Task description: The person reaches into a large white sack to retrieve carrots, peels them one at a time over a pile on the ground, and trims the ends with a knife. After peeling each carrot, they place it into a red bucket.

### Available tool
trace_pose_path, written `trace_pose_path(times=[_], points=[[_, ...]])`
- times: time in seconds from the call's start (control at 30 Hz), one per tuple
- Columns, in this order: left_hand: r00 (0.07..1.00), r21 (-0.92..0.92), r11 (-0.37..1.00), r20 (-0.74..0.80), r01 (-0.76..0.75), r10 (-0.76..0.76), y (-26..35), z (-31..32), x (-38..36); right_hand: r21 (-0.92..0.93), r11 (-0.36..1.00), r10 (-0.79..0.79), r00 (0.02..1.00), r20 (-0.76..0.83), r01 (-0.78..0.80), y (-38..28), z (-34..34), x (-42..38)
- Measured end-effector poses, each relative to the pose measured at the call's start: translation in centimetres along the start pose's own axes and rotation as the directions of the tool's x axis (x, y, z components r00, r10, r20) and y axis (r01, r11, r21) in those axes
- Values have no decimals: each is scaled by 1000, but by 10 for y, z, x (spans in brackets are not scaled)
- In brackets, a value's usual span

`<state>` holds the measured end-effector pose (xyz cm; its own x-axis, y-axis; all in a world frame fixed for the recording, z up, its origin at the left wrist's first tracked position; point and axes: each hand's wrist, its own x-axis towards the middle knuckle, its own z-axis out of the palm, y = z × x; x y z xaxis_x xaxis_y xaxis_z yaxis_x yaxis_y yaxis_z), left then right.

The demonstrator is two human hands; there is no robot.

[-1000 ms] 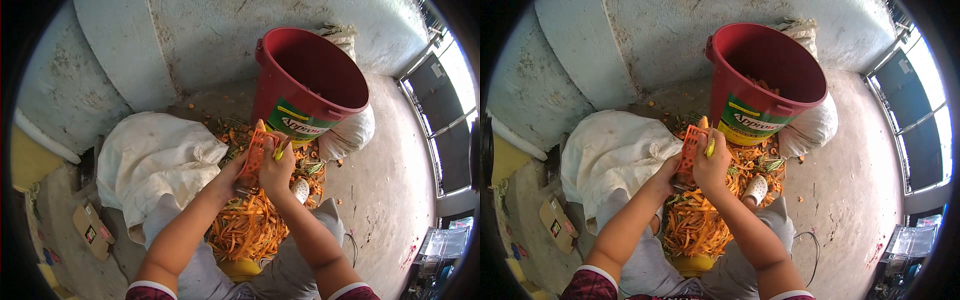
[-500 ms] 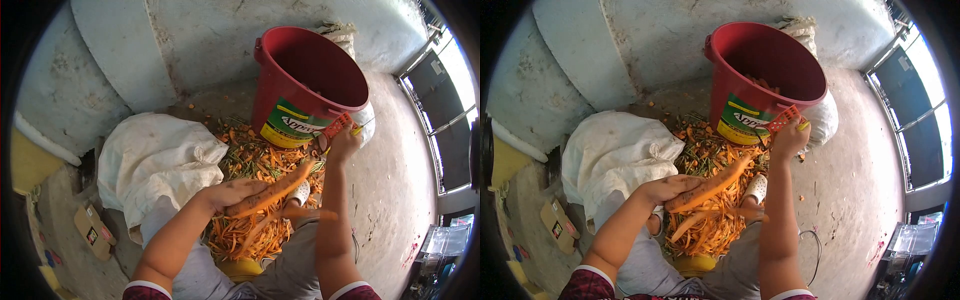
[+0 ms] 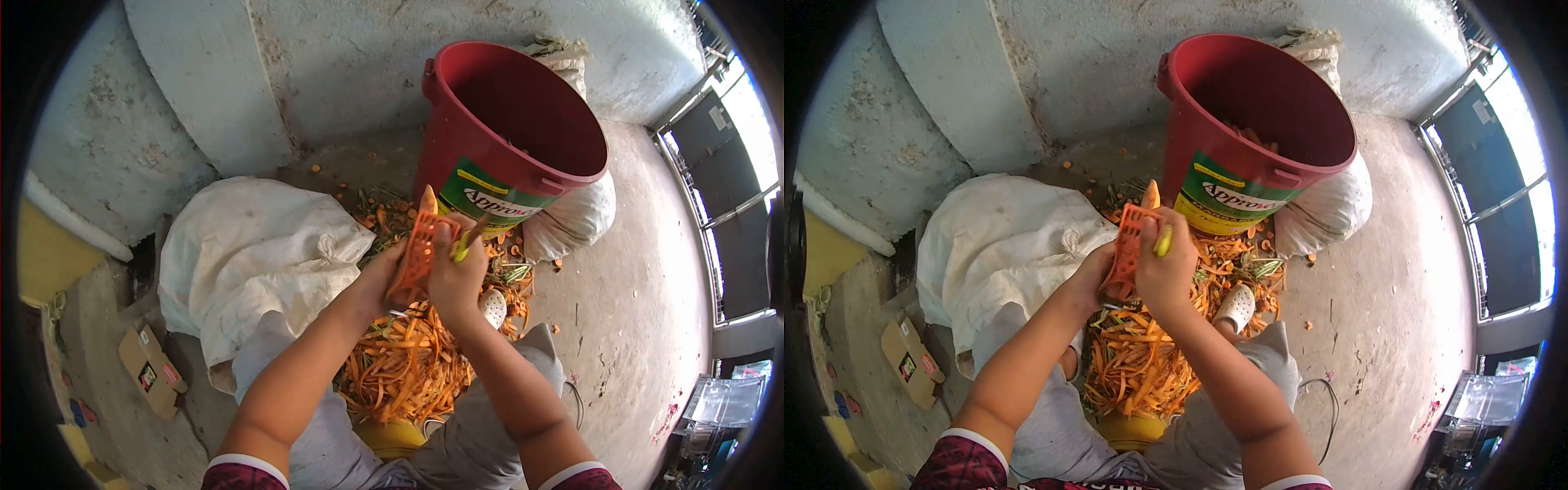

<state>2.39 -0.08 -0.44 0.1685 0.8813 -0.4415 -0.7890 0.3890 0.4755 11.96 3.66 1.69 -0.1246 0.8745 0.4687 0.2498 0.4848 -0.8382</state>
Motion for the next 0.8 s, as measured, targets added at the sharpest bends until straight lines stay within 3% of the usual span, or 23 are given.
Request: trace_pose_path(times=[0.1, 0.23, 0.3, 0.37, 0.4, 0.5, 0.6, 0.7, 0.8], points=[[1000, 17, 1000, -21, 19, -19, 1, 6, -3, -84, 991, 103, 994, 23, -100, 0, 0, -1], [995, 116, 990, 49, 78, -84, -5, -4, 6, -234, 972, -29, 999, -42, 18, 16, -2, 4], [976, 213, 966, 128, 148, -178, -3, -11, 3, -200, 973, 83, 984, -160, -115, 21, -12, 21], [947, 407, 880, 98, 242, -306, -8, -13, -5, -133, 990, 1, 941, -339, -49, 40, -34, 52], [927, 498, 819, 73, 285, -367, -12, -12, -8, -191, 977, 11, 919, -393, -93, 63, -49, 65], [937, 589, 789, 147, 174, -317, -15, -3, -24, -278, 913, 94, 816, -571, -299, 86, -84, 86], [940, 490, 832, 70, 259, -334, -12, -8, -26, 212, 926, 377, 777, -504, -312, 90, -95, 90], [949, 352, 888, 2, 295, -316, -10, -17, -16, 261, 917, 378, 867, -326, -302, 69, -74, 74], [973, 273, 934, -66, 232, -222, -7, -20, -7, 211, 963, 197, 970, -142, -165, 56, -45, 49]])
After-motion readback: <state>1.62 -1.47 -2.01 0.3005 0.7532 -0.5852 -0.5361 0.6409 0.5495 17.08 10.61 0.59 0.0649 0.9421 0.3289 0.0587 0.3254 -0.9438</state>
